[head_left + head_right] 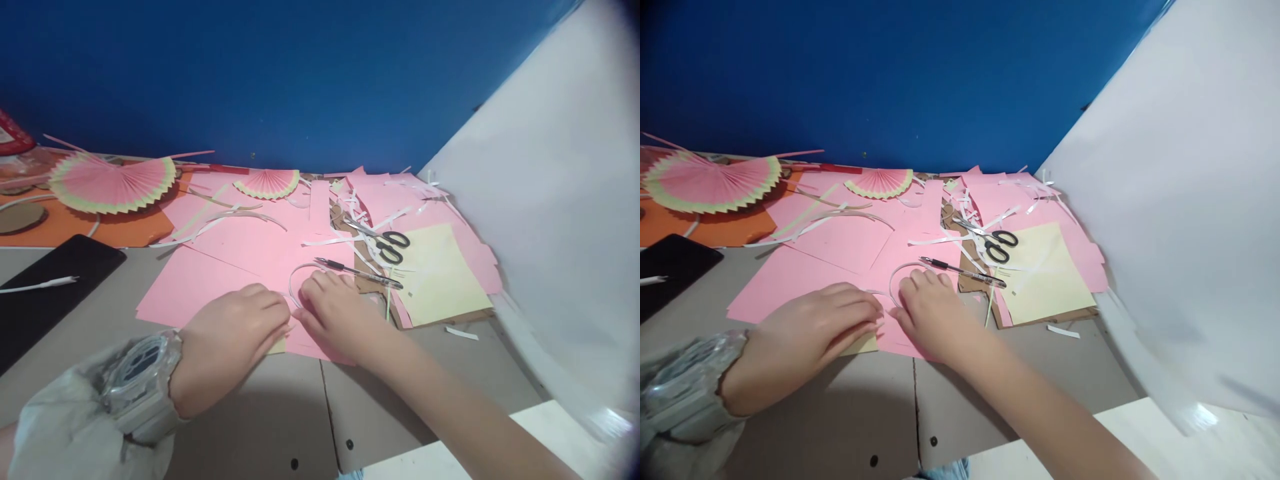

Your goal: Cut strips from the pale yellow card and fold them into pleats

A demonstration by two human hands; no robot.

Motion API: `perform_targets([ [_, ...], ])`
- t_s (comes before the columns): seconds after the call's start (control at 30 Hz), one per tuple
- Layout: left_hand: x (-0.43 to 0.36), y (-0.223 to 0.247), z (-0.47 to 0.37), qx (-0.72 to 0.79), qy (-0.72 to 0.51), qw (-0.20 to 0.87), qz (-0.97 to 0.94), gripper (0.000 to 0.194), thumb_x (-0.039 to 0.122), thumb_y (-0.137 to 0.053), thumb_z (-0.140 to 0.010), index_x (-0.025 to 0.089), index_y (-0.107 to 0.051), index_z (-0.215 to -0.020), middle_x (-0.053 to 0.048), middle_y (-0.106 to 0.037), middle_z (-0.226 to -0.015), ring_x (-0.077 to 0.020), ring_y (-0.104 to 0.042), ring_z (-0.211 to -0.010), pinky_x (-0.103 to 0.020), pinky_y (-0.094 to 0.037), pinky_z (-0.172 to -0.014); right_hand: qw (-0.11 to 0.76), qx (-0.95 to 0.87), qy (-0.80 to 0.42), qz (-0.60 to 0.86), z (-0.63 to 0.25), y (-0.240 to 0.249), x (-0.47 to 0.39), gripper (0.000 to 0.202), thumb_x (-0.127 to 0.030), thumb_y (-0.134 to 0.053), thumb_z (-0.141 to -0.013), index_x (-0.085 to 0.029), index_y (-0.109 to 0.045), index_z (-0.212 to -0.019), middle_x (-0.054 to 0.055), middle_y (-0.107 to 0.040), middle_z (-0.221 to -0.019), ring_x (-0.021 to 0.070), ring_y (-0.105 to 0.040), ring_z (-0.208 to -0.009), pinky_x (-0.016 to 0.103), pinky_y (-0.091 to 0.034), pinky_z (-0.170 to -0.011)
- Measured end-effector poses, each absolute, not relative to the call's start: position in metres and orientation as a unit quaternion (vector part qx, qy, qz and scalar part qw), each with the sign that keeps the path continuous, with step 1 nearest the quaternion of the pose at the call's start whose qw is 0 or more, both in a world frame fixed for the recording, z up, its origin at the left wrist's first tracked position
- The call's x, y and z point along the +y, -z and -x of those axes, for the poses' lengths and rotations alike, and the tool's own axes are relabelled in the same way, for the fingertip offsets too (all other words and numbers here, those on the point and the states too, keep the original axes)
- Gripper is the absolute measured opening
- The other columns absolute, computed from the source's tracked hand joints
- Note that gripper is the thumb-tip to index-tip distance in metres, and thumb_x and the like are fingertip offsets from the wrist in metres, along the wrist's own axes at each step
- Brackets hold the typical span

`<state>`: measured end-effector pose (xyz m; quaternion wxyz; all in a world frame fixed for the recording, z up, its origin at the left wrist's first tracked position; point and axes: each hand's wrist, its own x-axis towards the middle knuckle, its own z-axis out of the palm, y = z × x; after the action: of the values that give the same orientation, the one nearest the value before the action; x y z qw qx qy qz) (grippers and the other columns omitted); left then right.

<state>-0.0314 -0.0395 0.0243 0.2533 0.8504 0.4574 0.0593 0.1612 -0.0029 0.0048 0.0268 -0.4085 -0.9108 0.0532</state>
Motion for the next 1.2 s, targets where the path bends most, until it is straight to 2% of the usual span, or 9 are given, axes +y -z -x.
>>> perform_targets([
  [0.1, -0.035, -0.029, 0.039, 0.478, -0.061, 0.21, -0.851, 0.022, 0.025, -0.044, -0.092, 0.019, -0.064, -0.085, -0.007, -0.058, -0.099, -0.0242, -0.048, -0.094, -0.039, -0.038, -0.081, 0.052, -0.922, 0.004, 0.385, -0.155, 0.008, -0.005, 0.016, -0.024, -0.042, -0.094, -0.016, -0.054, -0.089, 0.009, -0.06, -0.09, 0.0226, -0.051, -0.082, 0.034, -0.034, -0.072],
  [0.27, -0.024, -0.032, 0.041, 0.515, -0.059, 0.209, -0.829, 0.028, 0.028, -0.042, -0.091, 0.019, -0.064, -0.076, -0.005, -0.055, -0.08, -0.022, -0.051, -0.076, -0.035, -0.038, -0.068, 0.121, -0.906, -0.01, 0.405, -0.174, -0.001, 0.008, 0.017, -0.015, -0.038, -0.093, -0.017, -0.053, -0.085, 0.003, -0.059, -0.07, 0.0188, -0.05, -0.065, 0.029, -0.031, -0.063],
  [0.37, -0.013, -0.028, 0.031, 0.52, -0.074, 0.243, -0.816, 0.031, 0.029, -0.037, -0.093, 0.02, -0.066, -0.086, -0.003, -0.062, -0.083, -0.0201, -0.057, -0.078, -0.033, -0.041, -0.069, 0.179, -0.896, -0.003, 0.407, -0.183, -0.008, 0.011, 0.02, -0.018, -0.034, -0.094, -0.017, -0.053, -0.09, 0.005, -0.061, -0.075, 0.0198, -0.053, -0.071, 0.03, -0.033, -0.068],
  [0.5, -0.002, -0.018, 0.015, 0.497, -0.113, 0.277, -0.815, 0.033, 0.029, -0.034, -0.092, 0.021, -0.063, -0.106, -0.004, -0.067, -0.102, -0.0199, -0.059, -0.094, -0.032, -0.043, -0.082, 0.254, -0.88, 0.013, 0.401, -0.19, -0.01, 0.013, 0.018, -0.022, -0.036, -0.095, -0.019, -0.054, -0.091, 0.005, -0.064, -0.078, 0.02, -0.055, -0.076, 0.032, -0.034, -0.073],
  [0.7, -0.002, -0.004, 0.007, 0.398, -0.138, 0.328, -0.846, 0.032, 0.026, -0.047, -0.086, 0.019, -0.057, -0.115, -0.004, -0.062, -0.091, -0.0187, -0.056, -0.087, -0.032, -0.043, -0.082, 0.265, -0.871, 0.001, 0.413, -0.193, -0.012, 0.011, 0.015, -0.02, -0.039, -0.093, -0.019, -0.055, -0.091, 0.005, -0.064, -0.081, 0.0191, -0.055, -0.078, 0.032, -0.035, -0.075],
  [0.83, -0.007, 0.0, 0.009, 0.403, -0.186, 0.354, -0.823, 0.032, 0.027, -0.047, -0.088, 0.019, -0.049, -0.119, -0.004, -0.06, -0.097, -0.0175, -0.055, -0.091, -0.031, -0.043, -0.085, 0.257, -0.88, -0.008, 0.399, -0.192, -0.014, 0.008, 0.017, -0.017, -0.038, -0.093, -0.018, -0.054, -0.09, 0.004, -0.064, -0.082, 0.0186, -0.053, -0.077, 0.032, -0.033, -0.074],
  [0.93, -0.01, -0.001, 0.014, 0.44, -0.246, 0.361, -0.784, 0.025, 0.031, -0.033, -0.096, 0.019, -0.047, -0.113, -0.004, -0.059, -0.097, -0.015, -0.056, -0.088, -0.028, -0.045, -0.081, 0.263, -0.88, -0.004, 0.396, -0.192, -0.014, 0.008, 0.017, -0.018, -0.037, -0.094, -0.018, -0.055, -0.091, 0.004, -0.064, -0.081, 0.0185, -0.053, -0.076, 0.031, -0.033, -0.074],
  [1.03, -0.012, -0.004, 0.023, 0.474, -0.298, 0.346, -0.753, 0.029, 0.032, -0.02, -0.099, 0.02, -0.046, -0.1, -0.002, -0.055, -0.084, -0.0139, -0.054, -0.077, -0.027, -0.045, -0.072, 0.255, -0.885, 0.008, 0.39, -0.191, -0.012, 0.007, 0.017, -0.016, -0.039, -0.093, -0.017, -0.056, -0.09, 0.003, -0.062, -0.078, 0.0178, -0.052, -0.076, 0.031, -0.033, -0.074],
  [1.2, -0.013, -0.004, 0.034, 0.484, -0.314, 0.307, -0.757, 0.03, 0.034, -0.03, -0.096, 0.02, -0.05, -0.079, -0.001, -0.053, -0.074, -0.0149, -0.05, -0.07, -0.028, -0.04, -0.067, 0.237, -0.893, 0.007, 0.383, -0.189, -0.009, 0.006, 0.02, -0.004, -0.044, -0.085, -0.017, -0.057, -0.091, 0.003, -0.062, -0.081, 0.0176, -0.051, -0.078, 0.03, -0.032, -0.075],
])
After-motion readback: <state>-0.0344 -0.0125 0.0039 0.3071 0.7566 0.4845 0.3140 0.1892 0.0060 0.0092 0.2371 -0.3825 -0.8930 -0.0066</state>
